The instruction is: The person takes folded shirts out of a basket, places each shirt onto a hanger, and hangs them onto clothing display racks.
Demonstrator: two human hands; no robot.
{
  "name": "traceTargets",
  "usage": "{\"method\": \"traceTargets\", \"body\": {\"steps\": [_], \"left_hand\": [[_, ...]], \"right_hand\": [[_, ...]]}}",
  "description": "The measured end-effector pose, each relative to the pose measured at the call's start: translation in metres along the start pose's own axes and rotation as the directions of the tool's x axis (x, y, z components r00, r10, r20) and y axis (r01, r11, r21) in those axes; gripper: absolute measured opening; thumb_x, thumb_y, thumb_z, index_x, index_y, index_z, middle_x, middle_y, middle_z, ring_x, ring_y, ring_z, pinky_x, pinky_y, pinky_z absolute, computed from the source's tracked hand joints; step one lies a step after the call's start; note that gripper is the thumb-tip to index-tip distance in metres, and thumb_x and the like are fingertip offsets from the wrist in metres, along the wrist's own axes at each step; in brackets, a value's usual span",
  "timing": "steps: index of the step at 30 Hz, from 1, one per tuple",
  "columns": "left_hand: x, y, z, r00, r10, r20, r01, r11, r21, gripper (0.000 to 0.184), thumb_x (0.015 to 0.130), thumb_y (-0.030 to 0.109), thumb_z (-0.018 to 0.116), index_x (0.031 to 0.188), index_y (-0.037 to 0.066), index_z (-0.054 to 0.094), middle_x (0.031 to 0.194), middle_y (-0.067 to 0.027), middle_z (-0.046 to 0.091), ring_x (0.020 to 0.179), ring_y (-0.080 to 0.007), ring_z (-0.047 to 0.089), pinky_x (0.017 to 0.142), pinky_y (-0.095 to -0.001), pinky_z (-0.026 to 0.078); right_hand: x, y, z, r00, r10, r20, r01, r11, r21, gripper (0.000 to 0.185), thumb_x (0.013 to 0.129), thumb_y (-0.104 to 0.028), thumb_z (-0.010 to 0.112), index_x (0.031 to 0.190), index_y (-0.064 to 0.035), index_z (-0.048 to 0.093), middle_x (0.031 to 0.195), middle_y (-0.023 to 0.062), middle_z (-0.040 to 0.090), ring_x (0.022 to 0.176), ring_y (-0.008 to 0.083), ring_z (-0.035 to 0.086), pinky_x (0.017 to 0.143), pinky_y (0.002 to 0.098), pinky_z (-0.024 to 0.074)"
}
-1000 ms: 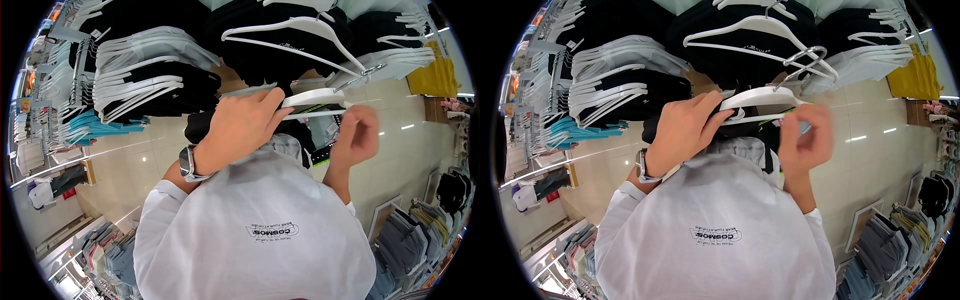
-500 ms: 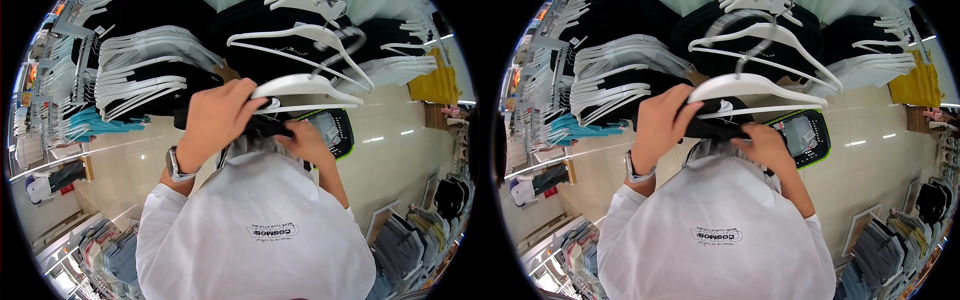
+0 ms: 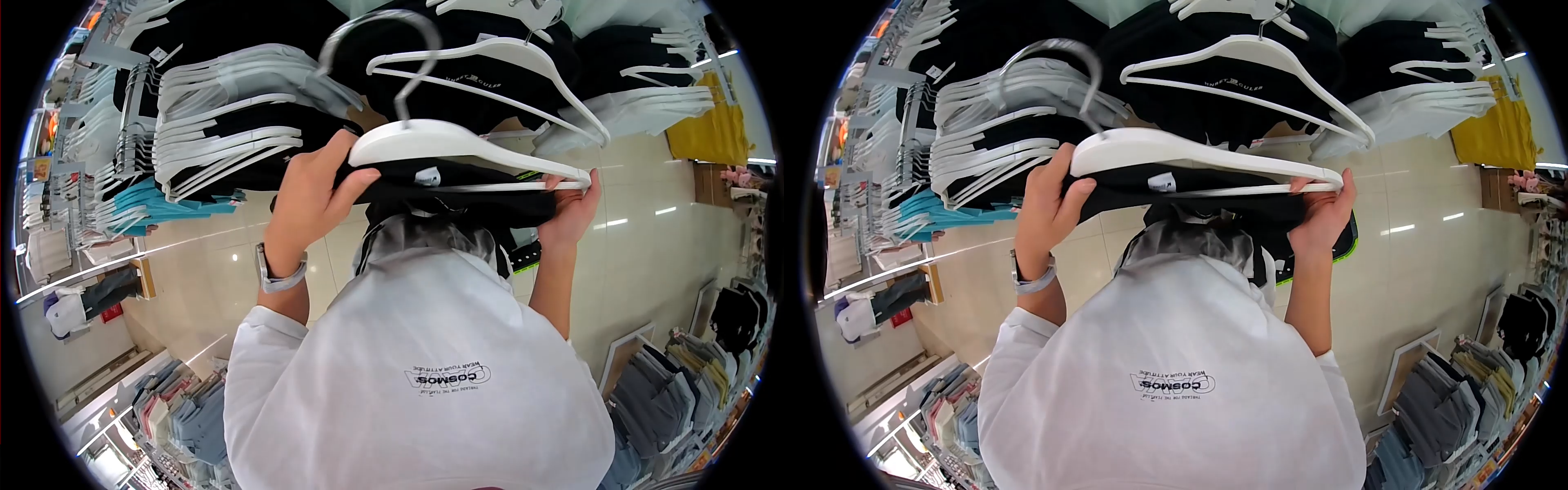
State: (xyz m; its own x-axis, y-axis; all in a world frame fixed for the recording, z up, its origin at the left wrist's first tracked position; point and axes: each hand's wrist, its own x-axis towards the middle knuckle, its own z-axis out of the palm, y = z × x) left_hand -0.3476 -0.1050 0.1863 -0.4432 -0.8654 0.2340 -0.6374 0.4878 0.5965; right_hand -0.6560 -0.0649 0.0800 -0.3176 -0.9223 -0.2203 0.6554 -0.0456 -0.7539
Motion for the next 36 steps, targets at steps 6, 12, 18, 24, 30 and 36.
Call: {"method": "traceTargets", "body": {"steps": [6, 12, 18, 24, 30, 36], "left_hand": [[-0.002, 0.008, 0.006, 0.948, 0.027, -0.318, -0.112, 0.961, -0.253, 0.025, 0.083, 0.027, 0.057, 0.079, 0.002, 0.055, 0.054, -0.0032, 0.044, 0.046, -0.0107, 0.040, 0.044, -0.0215, 0.031], [-0.009, 0.008, -0.011, 0.942, 0.022, -0.335, -0.097, 0.973, -0.208, 0.023, 0.080, 0.023, 0.060, 0.072, 0.001, 0.056, 0.050, -0.0027, 0.042, 0.044, -0.0100, 0.039, 0.044, -0.0215, 0.031], [-0.004, 0.014, -0.020, 0.956, -0.062, -0.288, 0.021, 0.990, -0.143, 0.022, 0.079, 0.019, 0.061, 0.068, 0.001, 0.055, 0.050, -0.0028, 0.043, 0.044, -0.0107, 0.037, 0.044, -0.0216, 0.031], [-0.003, 0.023, -0.016, 0.958, 0.021, -0.286, -0.066, 0.987, -0.150, 0.022, 0.078, 0.020, 0.063, 0.067, 0.002, 0.055, 0.049, -0.0022, 0.041, 0.043, -0.0105, 0.035, 0.042, -0.0218, 0.028], [-0.006, 0.021, -0.019, 0.951, 0.081, -0.297, -0.133, 0.979, -0.157, 0.024, 0.078, 0.021, 0.063, 0.067, 0.001, 0.056, 0.050, -0.0026, 0.044, 0.043, -0.0108, 0.038, 0.042, -0.0219, 0.030], [0.005, 0.030, 0.002, 0.975, 0.182, -0.127, -0.202, 0.965, -0.165, 0.021, 0.076, 0.021, 0.066, 0.077, 0.001, 0.060, 0.059, -0.0064, 0.053, 0.045, -0.0192, 0.047, 0.044, -0.0223, 0.036]], "right_hand": [[-0.017, -0.017, 0.029, 0.999, -0.019, -0.038, 0.012, 0.985, -0.170, 0.051, 0.092, -0.041, 0.022, 0.083, -0.0017, 0.053, 0.058, 0.0091, 0.052, 0.065, 0.0158, 0.050, 0.065, 0.0258, 0.0394], [-0.006, -0.015, 0.007, 0.811, -0.583, -0.060, 0.460, 0.696, -0.551, 0.042, 0.094, -0.035, 0.025, 0.085, 0.0000, 0.048, 0.045, 0.0054, 0.038, 0.046, 0.0123, 0.034, 0.053, 0.0255, 0.0313], [-0.015, -0.028, 0.013, 0.624, -0.749, 0.225, 0.772, 0.545, -0.328, 0.031, 0.092, -0.020, 0.033, 0.070, -0.0019, 0.047, 0.045, 0.0029, 0.037, 0.046, 0.0110, 0.031, 0.055, 0.0269, 0.0344], [-0.059, -0.040, 0.063, 0.548, -0.349, 0.761, 0.758, 0.592, -0.274, 0.036, 0.061, 0.003, 0.048, 0.095, 0.0044, 0.058, 0.099, 0.0233, 0.057, 0.089, 0.0337, 0.058, 0.084, 0.0382, 0.0434], [-0.031, -0.050, 0.038, 0.757, -0.111, 0.644, 0.640, 0.329, -0.695, 0.043, 0.063, 0.008, 0.049, 0.103, -0.0008, 0.056, 0.109, 0.0160, 0.056, 0.101, 0.0314, 0.054, 0.089, 0.0328, 0.0407], [-0.027, -0.043, 0.037, 0.690, 0.067, 0.721, 0.699, 0.196, -0.687, 0.024, 0.069, -0.002, 0.062, 0.092, -0.0030, 0.057, 0.080, 0.0107, 0.056, 0.073, 0.0296, 0.053, 0.064, 0.0353, 0.0424]]}}
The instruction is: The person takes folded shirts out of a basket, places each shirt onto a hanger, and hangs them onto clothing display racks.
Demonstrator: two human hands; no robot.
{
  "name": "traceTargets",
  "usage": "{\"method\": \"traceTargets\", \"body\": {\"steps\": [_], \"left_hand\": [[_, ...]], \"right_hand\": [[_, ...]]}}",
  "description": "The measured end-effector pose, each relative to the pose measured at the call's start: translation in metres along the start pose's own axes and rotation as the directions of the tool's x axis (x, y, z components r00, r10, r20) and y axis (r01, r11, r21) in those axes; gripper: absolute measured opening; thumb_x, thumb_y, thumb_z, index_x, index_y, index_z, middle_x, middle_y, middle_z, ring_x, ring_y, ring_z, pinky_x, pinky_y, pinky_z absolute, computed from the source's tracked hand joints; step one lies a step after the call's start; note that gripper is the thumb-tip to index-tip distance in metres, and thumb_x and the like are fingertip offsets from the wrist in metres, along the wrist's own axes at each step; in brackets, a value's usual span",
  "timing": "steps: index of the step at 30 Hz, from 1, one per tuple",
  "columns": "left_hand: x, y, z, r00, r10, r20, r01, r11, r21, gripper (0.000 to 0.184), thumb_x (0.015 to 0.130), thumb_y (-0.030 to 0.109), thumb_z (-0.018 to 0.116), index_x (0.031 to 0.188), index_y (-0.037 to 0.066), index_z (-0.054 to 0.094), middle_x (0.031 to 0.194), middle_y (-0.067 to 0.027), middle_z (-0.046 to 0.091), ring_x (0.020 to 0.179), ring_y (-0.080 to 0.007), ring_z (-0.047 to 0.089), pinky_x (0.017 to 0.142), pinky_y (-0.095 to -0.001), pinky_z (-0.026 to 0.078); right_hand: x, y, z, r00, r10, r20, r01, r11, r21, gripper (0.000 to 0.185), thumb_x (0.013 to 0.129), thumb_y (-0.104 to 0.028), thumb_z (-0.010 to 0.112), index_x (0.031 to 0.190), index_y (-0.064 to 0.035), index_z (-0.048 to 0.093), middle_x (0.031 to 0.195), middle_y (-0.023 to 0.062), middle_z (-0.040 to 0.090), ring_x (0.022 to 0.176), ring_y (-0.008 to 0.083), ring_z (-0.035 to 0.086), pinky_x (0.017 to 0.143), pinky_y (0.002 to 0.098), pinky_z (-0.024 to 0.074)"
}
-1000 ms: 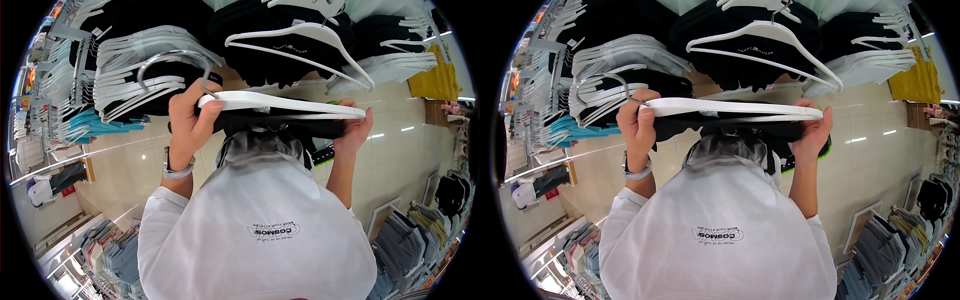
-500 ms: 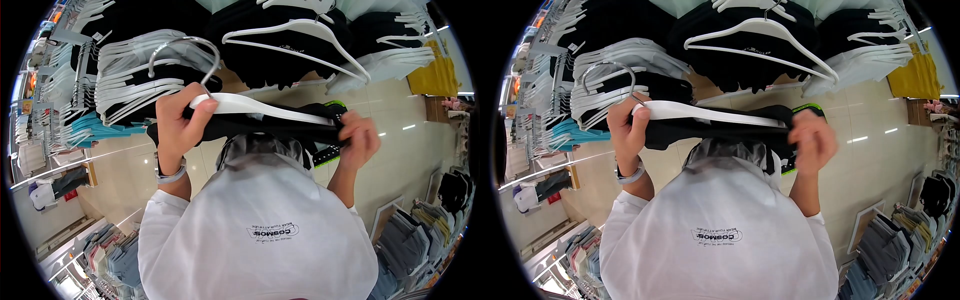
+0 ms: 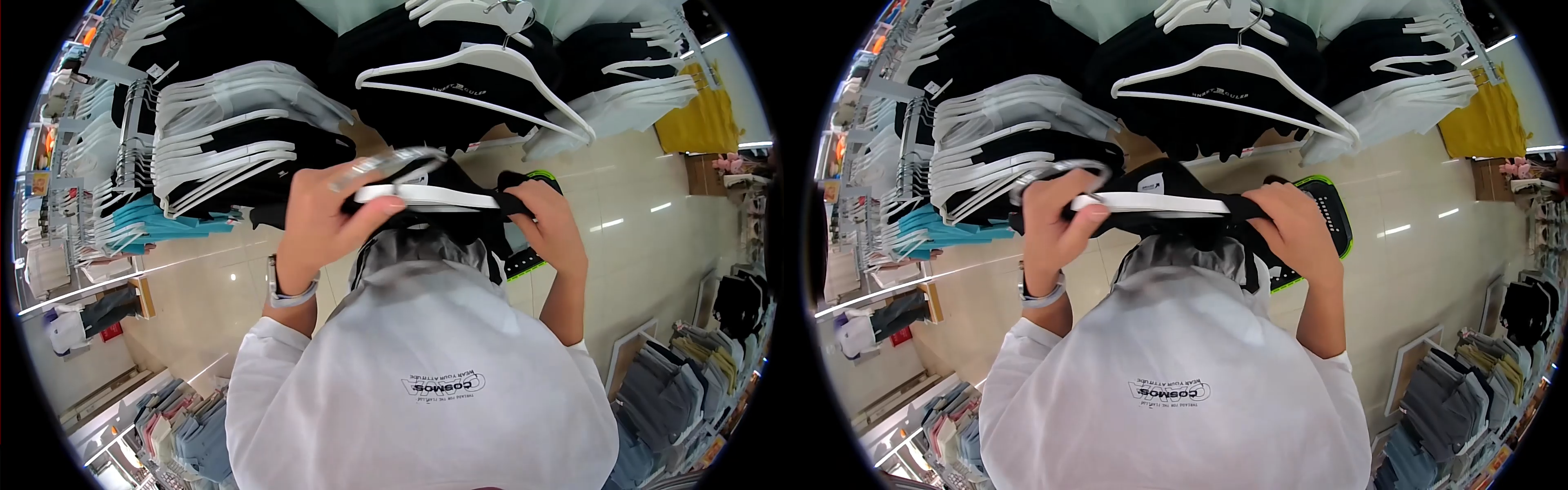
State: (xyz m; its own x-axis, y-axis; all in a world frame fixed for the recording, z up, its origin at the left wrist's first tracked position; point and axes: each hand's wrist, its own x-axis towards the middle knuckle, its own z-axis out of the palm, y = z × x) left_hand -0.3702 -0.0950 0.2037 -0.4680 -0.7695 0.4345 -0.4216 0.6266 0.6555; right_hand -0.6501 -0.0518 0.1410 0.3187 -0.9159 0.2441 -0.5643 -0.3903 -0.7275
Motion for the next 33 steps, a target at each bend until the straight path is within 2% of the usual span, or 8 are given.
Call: {"method": "traceTargets", "body": {"steps": [6, 9, 13, 23, 25, 28, 30, 33], "left_hand": [[-0.002, -0.020, 0.004, 0.991, -0.106, 0.084, 0.119, 0.977, -0.177, 0.044, 0.064, 0.033, 0.076, 0.089, 0.002, 0.057, 0.069, -0.0110, 0.058, 0.057, -0.0277, 0.056, 0.055, -0.0277, 0.044], [-0.006, -0.033, -0.005, 0.968, -0.221, 0.120, 0.206, 0.971, 0.124, 0.038, 0.061, 0.028, 0.077, 0.081, 0.002, 0.057, 0.068, -0.0113, 0.057, 0.054, -0.0257, 0.054, 0.051, -0.0270, 0.041], [-0.015, -0.071, 0.007, 0.992, -0.098, 0.077, 0.086, 0.987, 0.139, 0.024, 0.069, 0.019, 0.072, 0.073, 0.001, 0.057, 0.062, -0.0084, 0.054, 0.051, -0.0255, 0.051, 0.047, -0.0292, 0.039], [-0.003, -0.073, 0.037, 0.992, 0.024, 0.120, -0.034, 0.996, 0.082, 0.026, 0.071, 0.022, 0.071, 0.075, 0.001, 0.056, 0.061, -0.0089, 0.053, 0.050, -0.0259, 0.049, 0.046, -0.0294, 0.039], [0.001, -0.077, 0.038, 0.992, 0.051, 0.118, -0.057, 0.997, 0.050, 0.025, 0.071, 0.020, 0.071, 0.076, 0.001, 0.056, 0.062, -0.0090, 0.053, 0.050, -0.0260, 0.049, 0.047, -0.0292, 0.039], [0.002, -0.084, 0.046, 0.995, 0.081, 0.066, -0.080, 0.997, -0.014, 0.022, 0.071, 0.015, 0.071, 0.082, 0.001, 0.058, 0.065, -0.0103, 0.056, 0.054, -0.0276, 0.054, 0.050, -0.0291, 0.042], [-0.003, -0.091, 0.054, 0.983, -0.161, 0.085, 0.165, 0.985, -0.042, 0.023, 0.070, 0.007, 0.068, 0.090, 0.001, 0.058, 0.077, -0.0115, 0.061, 0.064, -0.0279, 0.060, 0.060, -0.0284, 0.046], [0.002, -0.099, 0.063, 0.968, -0.129, 0.216, 0.141, 0.989, -0.043, 0.023, 0.074, 0.011, 0.065, 0.092, 0.000, 0.057, 0.074, -0.0167, 0.060, 0.064, -0.0334, 0.058, 0.056, -0.0333, 0.045]], "right_hand": [[-0.004, 0.014, -0.006, 0.978, -0.004, -0.207, -0.020, 0.993, -0.113, 0.022, 0.065, -0.002, 0.066, 0.085, -0.0011, 0.058, 0.072, 0.0104, 0.055, 0.064, 0.0295, 0.053, 0.057, 0.0330, 0.0424], [-0.015, 0.028, -0.022, 0.949, 0.077, -0.306, -0.101, 0.993, -0.063, 0.024, 0.064, -0.002, 0.069, 0.086, -0.0006, 0.059, 0.072, 0.0102, 0.056, 0.063, 0.0252, 0.055, 0.057, 0.0288, 0.0426], [-0.012, 0.031, -0.032, 0.927, 0.145, -0.344, -0.170, 0.985, -0.042, 0.021, 0.066, -0.002, 0.070, 0.084, 0.0004, 0.059, 0.069, 0.0095, 0.055, 0.060, 0.0208, 0.054, 0.057, 0.0267, 0.0424], [-0.022, 0.036, -0.036, 0.900, 0.304, -0.311, -0.302, 0.952, 0.057, 0.023, 0.064, -0.005, 0.073, 0.079, 0.0011, 0.057, 0.067, 0.0075, 0.057, 0.059, 0.0158, 0.053, 0.056, 0.0254, 0.0422], [-0.032, 0.039, -0.039, 0.888, 0.211, -0.408, -0.273, 0.957, -0.099, 0.022, 0.065, -0.006, 0.073, 0.079, 0.0008, 0.058, 0.066, 0.0066, 0.056, 0.057, 0.0147, 0.052, 0.055, 0.0247, 0.0410], [-0.040, 0.036, -0.049, 0.840, 0.243, -0.484, -0.295, 0.955, -0.032, 0.021, 0.065, -0.007, 0.073, 0.078, 0.0006, 0.059, 0.064, 0.0058, 0.056, 0.056, 0.0132, 0.050, 0.054, 0.0240, 0.0398], [-0.046, 0.036, -0.058, 0.815, 0.286, -0.503, -0.355, 0.934, -0.044, 0.021, 0.064, -0.007, 0.073, 0.076, 0.0011, 0.059, 0.063, 0.0056, 0.055, 0.055, 0.0123, 0.049, 0.053, 0.0233, 0.0392], [-0.060, 0.039, -0.072, 0.795, 0.255, -0.550, -0.385, 0.913, -0.134, 0.022, 0.062, -0.006, 0.075, 0.076, 0.0021, 0.059, 0.062, 0.0052, 0.055, 0.055, 0.0112, 0.048, 0.054, 0.0224, 0.0391]]}}
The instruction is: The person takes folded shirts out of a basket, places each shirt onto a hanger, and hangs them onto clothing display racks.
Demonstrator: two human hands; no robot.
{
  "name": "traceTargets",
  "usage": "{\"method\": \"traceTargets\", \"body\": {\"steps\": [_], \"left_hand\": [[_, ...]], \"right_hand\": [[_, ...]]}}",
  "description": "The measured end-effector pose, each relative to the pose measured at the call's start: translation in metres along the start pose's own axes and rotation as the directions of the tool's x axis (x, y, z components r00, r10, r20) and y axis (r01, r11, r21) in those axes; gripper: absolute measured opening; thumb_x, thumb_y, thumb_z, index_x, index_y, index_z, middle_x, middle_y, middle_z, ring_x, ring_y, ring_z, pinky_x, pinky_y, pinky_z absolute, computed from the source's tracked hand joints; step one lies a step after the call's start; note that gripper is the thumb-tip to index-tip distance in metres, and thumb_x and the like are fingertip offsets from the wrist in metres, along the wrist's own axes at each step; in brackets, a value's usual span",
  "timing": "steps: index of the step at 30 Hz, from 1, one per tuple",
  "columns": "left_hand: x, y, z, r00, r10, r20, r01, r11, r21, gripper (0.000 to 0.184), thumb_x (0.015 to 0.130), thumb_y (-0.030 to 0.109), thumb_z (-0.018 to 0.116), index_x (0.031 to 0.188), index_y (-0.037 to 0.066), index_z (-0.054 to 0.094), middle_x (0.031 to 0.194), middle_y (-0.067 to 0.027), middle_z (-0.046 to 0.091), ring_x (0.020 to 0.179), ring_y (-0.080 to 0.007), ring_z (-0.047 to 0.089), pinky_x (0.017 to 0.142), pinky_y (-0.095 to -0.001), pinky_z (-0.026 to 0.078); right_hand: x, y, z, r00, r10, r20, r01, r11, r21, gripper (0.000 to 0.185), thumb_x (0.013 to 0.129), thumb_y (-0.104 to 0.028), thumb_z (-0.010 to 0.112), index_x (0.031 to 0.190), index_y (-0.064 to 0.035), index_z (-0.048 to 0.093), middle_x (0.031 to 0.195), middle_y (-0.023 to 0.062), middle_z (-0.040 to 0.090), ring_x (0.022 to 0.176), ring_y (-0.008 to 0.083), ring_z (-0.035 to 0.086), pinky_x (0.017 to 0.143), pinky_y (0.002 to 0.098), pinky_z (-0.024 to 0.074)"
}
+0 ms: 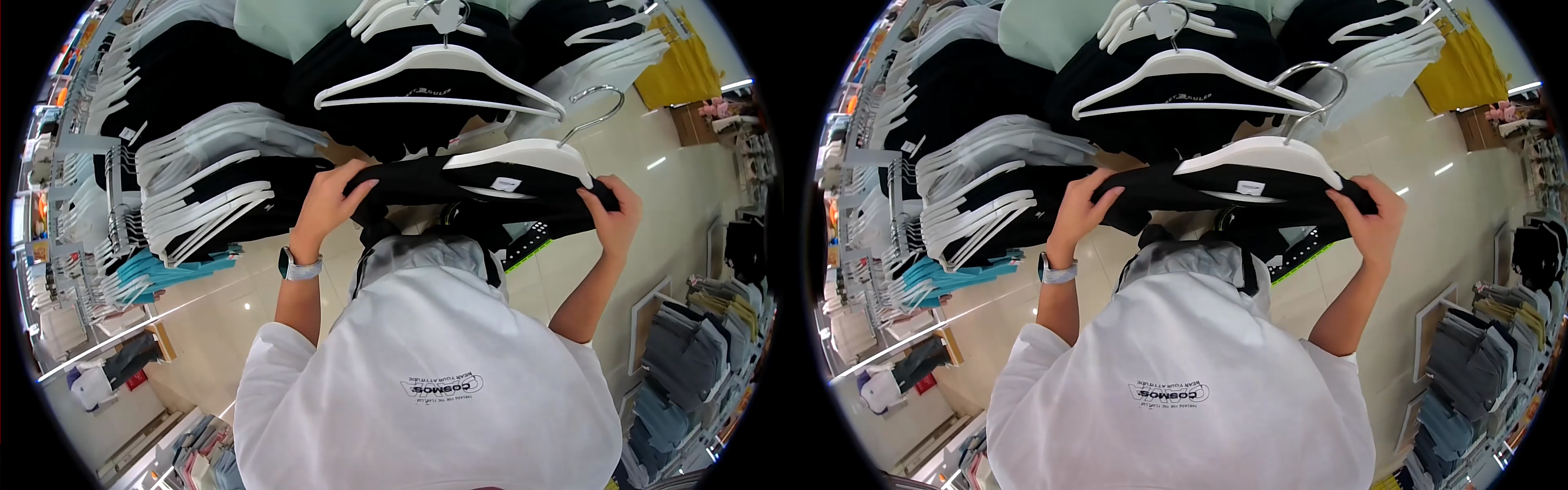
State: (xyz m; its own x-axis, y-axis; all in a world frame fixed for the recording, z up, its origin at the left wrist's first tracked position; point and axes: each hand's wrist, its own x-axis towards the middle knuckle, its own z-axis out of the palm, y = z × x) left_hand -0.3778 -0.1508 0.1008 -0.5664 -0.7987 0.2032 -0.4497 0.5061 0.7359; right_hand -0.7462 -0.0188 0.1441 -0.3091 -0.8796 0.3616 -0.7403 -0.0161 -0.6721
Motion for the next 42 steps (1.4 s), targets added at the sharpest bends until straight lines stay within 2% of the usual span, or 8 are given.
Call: {"method": "traceTargets", "body": {"steps": [7, 13, 15, 19, 23, 25, 31, 42], "left_hand": [[0.017, -0.010, 0.023, 0.946, -0.086, 0.312, 0.064, 0.995, 0.078, 0.017, 0.070, 0.007, 0.056, 0.084, 0.000, 0.062, 0.067, -0.0199, 0.057, 0.060, -0.0352, 0.055, 0.054, -0.0371, 0.044], [0.043, -0.003, 0.034, 0.988, -0.109, 0.108, 0.091, 0.983, 0.158, 0.012, 0.075, 0.004, 0.056, 0.085, 0.000, 0.062, 0.069, -0.0180, 0.058, 0.057, -0.0285, 0.057, 0.050, -0.0348, 0.043], [0.054, 0.002, 0.034, 0.960, 0.022, -0.278, -0.021, 1.000, 0.008, 0.012, 0.075, -0.002, 0.057, 0.085, 0.002, 0.062, 0.072, -0.0132, 0.059, 0.054, -0.0229, 0.055, 0.048, -0.0326, 0.042], [0.085, 0.008, 0.016, 0.806, 0.320, -0.498, -0.141, 0.921, 0.363, 0.030, 0.069, 0.004, 0.065, 0.098, 0.006, 0.057, 0.079, -0.0087, 0.054, 0.073, -0.0242, 0.053, 0.075, -0.0348, 0.041], [0.100, -0.008, 0.012, 0.827, 0.336, -0.450, -0.097, 0.875, 0.475, 0.029, 0.070, 0.008, 0.065, 0.098, 0.007, 0.056, 0.075, -0.0076, 0.053, 0.070, -0.0244, 0.053, 0.075, -0.0386, 0.040], [0.095, -0.023, 0.012, 0.935, 0.119, -0.333, 0.020, 0.922, 0.386, 0.021, 0.072, 0.010, 0.064, 0.092, 0.007, 0.056, 0.074, -0.0070, 0.055, 0.070, -0.0243, 0.054, 0.070, -0.0386, 0.040], [0.072, -0.005, -0.002, 0.892, 0.124, -0.435, 0.102, 0.882, 0.460, 0.016, 0.072, 0.012, 0.061, 0.062, 0.004, 0.052, 0.055, -0.0089, 0.048, 0.051, -0.0268, 0.049, 0.045, -0.0353, 0.038], [0.042, 0.014, 0.008, 0.900, 0.140, -0.412, 0.078, 0.879, 0.469, 0.027, 0.073, 0.019, 0.065, 0.054, 0.006, 0.051, 0.048, -0.0085, 0.047, 0.045, -0.0282, 0.049, 0.040, -0.0353, 0.035]], "right_hand": [[-0.024, 0.019, -0.048, 0.982, 0.088, -0.167, -0.094, 0.995, -0.026, 0.021, 0.061, -0.002, 0.075, 0.076, 0.0027, 0.060, 0.065, 0.0035, 0.056, 0.060, 0.0099, 0.051, 0.058, 0.0207, 0.0400], [-0.040, 0.032, -0.085, 0.959, 0.213, -0.186, -0.227, 0.972, -0.061, 0.020, 0.065, -0.002, 0.074, 0.079, 0.0047, 0.061, 0.068, 0.0021, 0.057, 0.065, 0.0078, 0.050, 0.062, 0.0212, 0.0410], [-0.046, 0.037, -0.099, 0.934, 0.255, -0.249, -0.290, 0.951, -0.112, 0.021, 0.066, -0.003, 0.074, 0.080, 0.0056, 0.061, 0.069, 0.0018, 0.057, 0.066, 0.0080, 0.050, 0.063, 0.0208, 0.0410], [-0.054, 0.037, -0.122, 0.890, 0.356, -0.286, -0.401, 0.909, -0.115, 0.023, 0.067, -0.005, 0.075, 0.083, 0.0058, 0.063, 0.069, 0.0005, 0.057, 0.066, 0.0073, 0.050, 0.064, 0.0199, 0.0405], [-0.051, 0.031, -0.134, 0.882, 0.351, -0.315, -0.421, 0.887, -0.191, 0.025, 0.067, -0.007, 0.075, 0.085, 0.0063, 0.064, 0.069, 0.0012, 0.059, 0.065, 0.0058, 0.049, 0.062, 0.0194, 0.0402], [-0.047, 0.030, -0.137, 0.871, 0.347, -0.347, -0.440, 0.865, -0.241, 0.025, 0.069, -0.009, 0.074, 0.086, 0.0063, 0.064, 0.069, 0.0004, 0.059, 0.065, 0.0057, 0.049, 0.062, 0.0191, 0.0398], [-0.024, 0.028, -0.141, 0.837, 0.368, -0.405, -0.507, 0.801, -0.319, 0.030, 0.070, -0.015, 0.075, 0.089, 0.0060, 0.065, 0.070, 0.0010, 0.060, 0.065, 0.0062, 0.049, 0.061, 0.0198, 0.0397], [0.061, 0.031, -0.087, 0.940, 0.323, -0.110, -0.333, 0.940, -0.080, 0.028, 0.070, -0.016, 0.074, 0.088, 0.0033, 0.066, 0.073, 0.0026, 0.062, 0.066, 0.0074, 0.053, 0.063, 0.0202, 0.0412]]}}
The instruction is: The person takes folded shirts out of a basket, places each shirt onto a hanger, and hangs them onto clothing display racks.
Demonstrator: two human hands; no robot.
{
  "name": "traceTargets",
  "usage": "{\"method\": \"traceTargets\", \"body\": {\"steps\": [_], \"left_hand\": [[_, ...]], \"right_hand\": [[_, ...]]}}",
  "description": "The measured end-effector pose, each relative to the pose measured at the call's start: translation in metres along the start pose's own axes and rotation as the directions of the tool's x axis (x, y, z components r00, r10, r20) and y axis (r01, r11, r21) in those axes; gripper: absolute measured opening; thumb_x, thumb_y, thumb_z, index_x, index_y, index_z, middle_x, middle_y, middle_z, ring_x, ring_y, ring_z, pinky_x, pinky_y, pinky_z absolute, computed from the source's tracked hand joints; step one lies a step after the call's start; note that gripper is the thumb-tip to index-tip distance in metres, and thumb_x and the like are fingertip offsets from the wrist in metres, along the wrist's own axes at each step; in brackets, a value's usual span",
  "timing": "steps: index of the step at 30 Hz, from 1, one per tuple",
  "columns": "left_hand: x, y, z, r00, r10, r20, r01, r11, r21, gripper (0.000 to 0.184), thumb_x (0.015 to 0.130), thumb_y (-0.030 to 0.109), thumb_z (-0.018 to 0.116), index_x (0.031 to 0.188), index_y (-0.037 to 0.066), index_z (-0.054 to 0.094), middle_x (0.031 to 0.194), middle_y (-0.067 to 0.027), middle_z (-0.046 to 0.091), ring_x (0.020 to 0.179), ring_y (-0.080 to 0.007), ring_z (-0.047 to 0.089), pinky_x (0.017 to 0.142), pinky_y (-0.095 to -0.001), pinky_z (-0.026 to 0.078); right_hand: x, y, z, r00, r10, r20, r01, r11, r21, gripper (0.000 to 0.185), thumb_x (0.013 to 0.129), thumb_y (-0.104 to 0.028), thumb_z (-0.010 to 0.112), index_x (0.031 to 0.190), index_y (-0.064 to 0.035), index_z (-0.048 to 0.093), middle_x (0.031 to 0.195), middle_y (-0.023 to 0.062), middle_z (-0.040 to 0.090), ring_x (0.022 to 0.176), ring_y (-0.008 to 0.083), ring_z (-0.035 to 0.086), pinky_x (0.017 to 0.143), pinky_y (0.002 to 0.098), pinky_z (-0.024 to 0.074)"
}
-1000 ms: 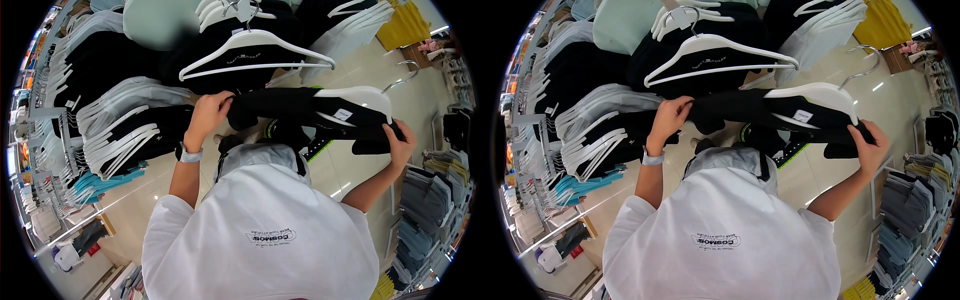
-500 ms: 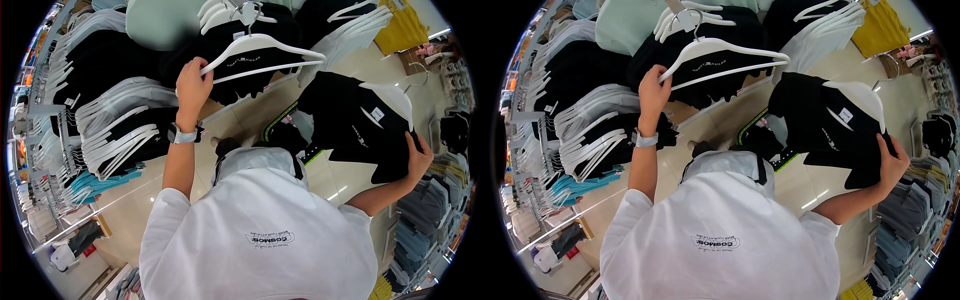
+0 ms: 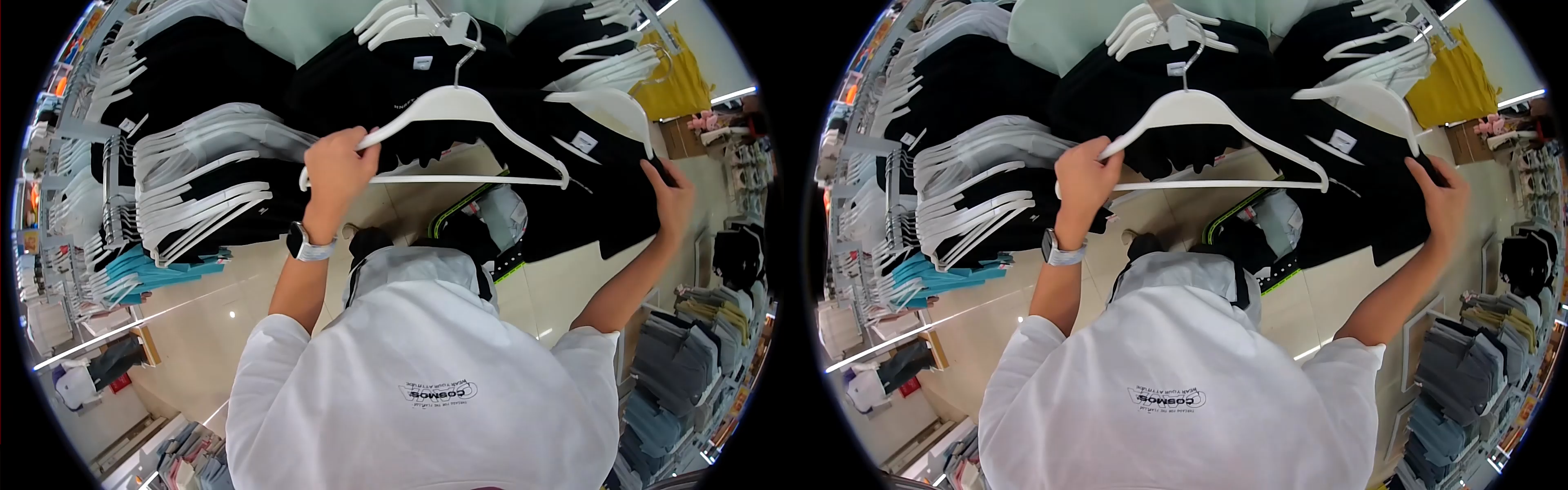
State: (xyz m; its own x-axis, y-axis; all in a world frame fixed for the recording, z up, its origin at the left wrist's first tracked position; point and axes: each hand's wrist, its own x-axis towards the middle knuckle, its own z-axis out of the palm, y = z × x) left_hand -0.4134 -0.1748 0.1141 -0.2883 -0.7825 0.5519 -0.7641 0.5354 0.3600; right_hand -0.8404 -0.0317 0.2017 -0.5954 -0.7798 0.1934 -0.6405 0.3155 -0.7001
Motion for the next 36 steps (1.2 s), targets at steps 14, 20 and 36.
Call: {"method": "traceTargets", "body": {"steps": [14, 20, 36], "left_hand": [[-0.010, 0.025, -0.013, 0.991, -0.098, 0.095, 0.110, 0.986, -0.127, 0.036, 0.079, 0.026, 0.063, 0.055, 0.004, 0.049, 0.049, -0.0077, 0.050, 0.045, -0.0259, 0.051, 0.042, -0.0330, 0.038], [-0.009, 0.005, -0.005, 0.923, -0.316, 0.222, 0.384, 0.811, -0.441, 0.018, 0.085, 0.015, 0.053, 0.097, 0.002, 0.050, 0.059, -0.0110, 0.053, 0.052, -0.0227, 0.054, 0.051, -0.0308, 0.041], [-0.003, -0.086, 0.002, 0.887, -0.364, 0.284, 0.427, 0.880, -0.208, 0.037, 0.071, 0.021, 0.066, 0.097, -0.003, 0.059, 0.085, -0.0177, 0.062, 0.074, -0.0277, 0.059, 0.071, -0.0336, 0.046]], "right_hand": [[0.083, -0.079, 0.156, 0.741, -0.473, 0.477, 0.348, 0.878, 0.329, 0.021, 0.071, -0.016, 0.072, 0.078, 0.0017, 0.063, 0.063, -0.0013, 0.055, 0.059, 0.0046, 0.046, 0.055, 0.0203, 0.0352], [0.088, -0.086, 0.196, 0.646, -0.494, 0.582, 0.216, 0.850, 0.481, 0.015, 0.072, -0.010, 0.070, 0.078, 0.0023, 0.064, 0.068, -0.0004, 0.060, 0.062, 0.0046, 0.050, 0.057, 0.0187, 0.0391], [0.109, -0.063, 0.235, 0.584, -0.568, 0.580, 0.381, 0.822, 0.422, 0.023, 0.075, -0.014, 0.067, 0.072, 0.0061, 0.056, 0.059, -0.0037, 0.045, 0.058, 0.0032, 0.038, 0.051, 0.0220, 0.0327]]}}
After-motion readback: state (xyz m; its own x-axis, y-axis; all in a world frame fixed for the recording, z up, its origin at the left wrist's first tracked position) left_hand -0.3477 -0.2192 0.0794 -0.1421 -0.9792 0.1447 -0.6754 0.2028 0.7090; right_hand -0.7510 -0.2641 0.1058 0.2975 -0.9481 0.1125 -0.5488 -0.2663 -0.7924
